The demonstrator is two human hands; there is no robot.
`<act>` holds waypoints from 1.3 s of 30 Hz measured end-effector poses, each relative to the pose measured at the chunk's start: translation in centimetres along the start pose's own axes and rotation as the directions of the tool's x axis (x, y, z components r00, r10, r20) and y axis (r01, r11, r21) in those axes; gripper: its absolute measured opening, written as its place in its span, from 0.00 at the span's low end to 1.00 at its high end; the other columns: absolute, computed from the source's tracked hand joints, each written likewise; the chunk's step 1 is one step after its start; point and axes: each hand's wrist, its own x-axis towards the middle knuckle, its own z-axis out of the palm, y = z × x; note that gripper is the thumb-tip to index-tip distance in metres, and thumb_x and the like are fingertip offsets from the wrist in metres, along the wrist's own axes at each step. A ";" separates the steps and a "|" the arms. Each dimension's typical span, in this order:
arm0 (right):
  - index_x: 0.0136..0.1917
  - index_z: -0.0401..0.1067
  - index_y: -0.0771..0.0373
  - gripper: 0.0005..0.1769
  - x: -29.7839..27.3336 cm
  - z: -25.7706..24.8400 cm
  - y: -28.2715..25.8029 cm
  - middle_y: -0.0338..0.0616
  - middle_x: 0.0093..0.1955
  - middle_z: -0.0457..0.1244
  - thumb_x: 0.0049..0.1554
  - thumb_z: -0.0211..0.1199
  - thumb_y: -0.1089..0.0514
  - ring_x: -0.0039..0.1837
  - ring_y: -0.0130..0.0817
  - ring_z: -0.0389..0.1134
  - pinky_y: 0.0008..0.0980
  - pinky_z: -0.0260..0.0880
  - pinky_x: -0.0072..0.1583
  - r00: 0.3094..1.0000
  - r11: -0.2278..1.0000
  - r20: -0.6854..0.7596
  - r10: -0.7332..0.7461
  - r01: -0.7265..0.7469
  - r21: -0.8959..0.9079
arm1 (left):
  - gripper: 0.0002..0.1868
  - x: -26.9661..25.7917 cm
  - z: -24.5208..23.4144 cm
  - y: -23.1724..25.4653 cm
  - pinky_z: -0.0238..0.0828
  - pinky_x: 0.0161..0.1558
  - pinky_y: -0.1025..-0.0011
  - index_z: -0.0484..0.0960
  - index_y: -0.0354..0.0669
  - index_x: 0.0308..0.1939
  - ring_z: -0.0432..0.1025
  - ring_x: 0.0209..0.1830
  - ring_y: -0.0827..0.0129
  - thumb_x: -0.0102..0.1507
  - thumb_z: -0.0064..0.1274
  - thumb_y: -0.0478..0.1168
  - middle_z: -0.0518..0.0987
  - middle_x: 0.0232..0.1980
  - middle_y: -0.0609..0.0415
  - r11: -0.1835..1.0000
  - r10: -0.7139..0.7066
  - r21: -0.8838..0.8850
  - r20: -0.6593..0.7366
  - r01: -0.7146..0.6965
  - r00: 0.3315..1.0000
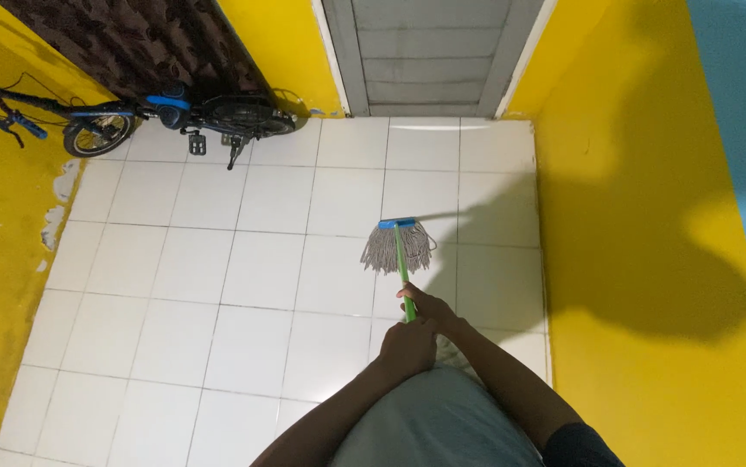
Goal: Mop the tiled floor of a hallway.
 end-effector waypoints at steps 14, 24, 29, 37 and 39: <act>0.74 0.51 0.51 0.36 13.6 -8.2 12.0 0.43 0.80 0.52 0.58 0.63 0.61 0.67 0.41 0.68 0.36 0.75 0.56 0.998 0.983 -0.017 -0.057 0.053 -0.177 | 0.13 14.2 -6.6 -2.9 0.75 0.31 0.54 0.77 0.33 0.48 0.77 0.31 0.51 0.64 0.52 0.39 0.79 0.41 0.40 0.997 -0.077 -0.032 -0.013 0.076 0.997; 0.67 0.59 0.44 0.19 26.0 -19.0 7.3 0.44 0.86 0.42 0.64 0.58 0.55 0.72 0.47 0.64 0.39 0.77 0.52 0.994 0.974 -0.026 0.106 -0.109 -0.200 | 0.11 26.1 -13.6 -11.8 0.76 0.30 0.56 0.78 0.31 0.44 0.77 0.29 0.54 0.63 0.53 0.38 0.79 0.41 0.40 0.998 0.055 0.029 -0.080 -0.053 0.995; 0.66 0.62 0.44 0.20 33.5 -21.3 9.1 0.42 0.85 0.45 0.62 0.60 0.54 0.68 0.47 0.68 0.43 0.75 0.53 0.996 0.956 -0.022 0.092 -0.094 -0.277 | 0.10 29.2 -19.8 -15.8 0.75 0.31 0.54 0.78 0.32 0.43 0.76 0.29 0.50 0.62 0.52 0.36 0.79 0.40 0.39 0.996 0.010 -0.085 -0.100 -0.019 0.995; 0.69 0.58 0.48 0.24 37.5 -24.6 8.0 0.46 0.85 0.41 0.62 0.60 0.52 0.66 0.47 0.68 0.43 0.77 0.49 0.992 0.963 -0.082 0.093 -0.110 -0.246 | 0.10 34.0 -22.5 -18.9 0.76 0.31 0.55 0.78 0.31 0.45 0.76 0.29 0.52 0.63 0.51 0.35 0.79 0.38 0.39 0.999 0.027 -0.034 -0.061 -0.029 0.998; 0.69 0.60 0.46 0.21 38.0 -26.6 6.9 0.43 0.86 0.41 0.65 0.59 0.51 0.59 0.48 0.72 0.45 0.75 0.51 0.988 0.944 -0.030 0.149 -0.152 -0.293 | 0.11 35.0 -22.8 -19.0 0.76 0.31 0.56 0.79 0.31 0.44 0.76 0.29 0.52 0.59 0.52 0.33 0.79 0.38 0.39 0.997 0.060 -0.042 -0.135 -0.066 0.989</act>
